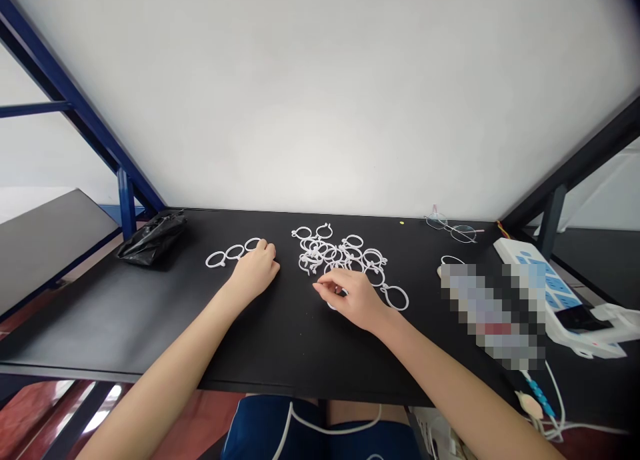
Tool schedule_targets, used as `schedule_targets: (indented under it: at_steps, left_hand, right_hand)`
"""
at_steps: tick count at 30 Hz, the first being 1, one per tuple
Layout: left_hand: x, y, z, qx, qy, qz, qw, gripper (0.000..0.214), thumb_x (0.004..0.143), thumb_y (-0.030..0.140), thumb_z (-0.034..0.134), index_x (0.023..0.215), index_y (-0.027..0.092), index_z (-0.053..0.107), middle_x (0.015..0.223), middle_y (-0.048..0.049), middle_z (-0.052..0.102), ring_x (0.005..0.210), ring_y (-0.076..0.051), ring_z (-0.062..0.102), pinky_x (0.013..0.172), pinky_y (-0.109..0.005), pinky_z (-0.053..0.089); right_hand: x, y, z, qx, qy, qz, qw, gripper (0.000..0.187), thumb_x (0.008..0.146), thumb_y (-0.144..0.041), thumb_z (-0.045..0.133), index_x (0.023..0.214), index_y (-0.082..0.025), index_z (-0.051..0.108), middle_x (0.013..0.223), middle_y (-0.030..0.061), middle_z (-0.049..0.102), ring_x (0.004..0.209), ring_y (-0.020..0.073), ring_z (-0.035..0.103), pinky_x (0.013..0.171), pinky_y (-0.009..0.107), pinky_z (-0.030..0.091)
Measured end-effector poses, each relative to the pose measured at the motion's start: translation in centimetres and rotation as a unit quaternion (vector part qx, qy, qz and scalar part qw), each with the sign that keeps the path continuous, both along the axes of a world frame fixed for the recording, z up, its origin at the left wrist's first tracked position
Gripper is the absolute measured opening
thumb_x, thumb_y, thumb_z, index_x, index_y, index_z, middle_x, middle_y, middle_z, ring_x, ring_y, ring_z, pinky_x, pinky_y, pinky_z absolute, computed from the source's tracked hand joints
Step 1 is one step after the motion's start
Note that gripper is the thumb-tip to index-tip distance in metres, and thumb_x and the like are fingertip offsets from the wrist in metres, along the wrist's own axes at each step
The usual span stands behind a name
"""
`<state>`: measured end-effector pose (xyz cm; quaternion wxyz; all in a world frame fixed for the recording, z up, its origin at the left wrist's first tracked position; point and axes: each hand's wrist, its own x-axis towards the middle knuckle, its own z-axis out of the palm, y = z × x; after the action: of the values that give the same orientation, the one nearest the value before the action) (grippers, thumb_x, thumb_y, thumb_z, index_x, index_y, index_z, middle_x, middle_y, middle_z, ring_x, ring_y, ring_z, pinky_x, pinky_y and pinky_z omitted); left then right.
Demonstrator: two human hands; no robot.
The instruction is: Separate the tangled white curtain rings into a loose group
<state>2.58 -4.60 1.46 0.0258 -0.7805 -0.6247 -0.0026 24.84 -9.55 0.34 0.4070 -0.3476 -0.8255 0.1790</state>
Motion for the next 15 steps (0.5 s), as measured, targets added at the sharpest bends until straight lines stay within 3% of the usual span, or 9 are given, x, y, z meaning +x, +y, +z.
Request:
schedule_targets:
  at_steps: [15]
  left_hand:
    - [-1.0,0.7,-0.1,0.018,-0.081,-0.009,0.996,0.023,0.079,0.008,0.043,0.097,0.016,0.054,0.087,-0.0071,0.060,0.076,-0.021,0.061,0.063,-0.029,0.044]
  right_hand:
    - [-0.3,-0.3,0.0,0.007,-0.001,0.008,1.000,0.022,0.094,-0.023,0.049,0.074,-0.019,0.059,0.064,-0.0006,0.057,0.056,0.0100,0.052,0.055,0.022,0.044]
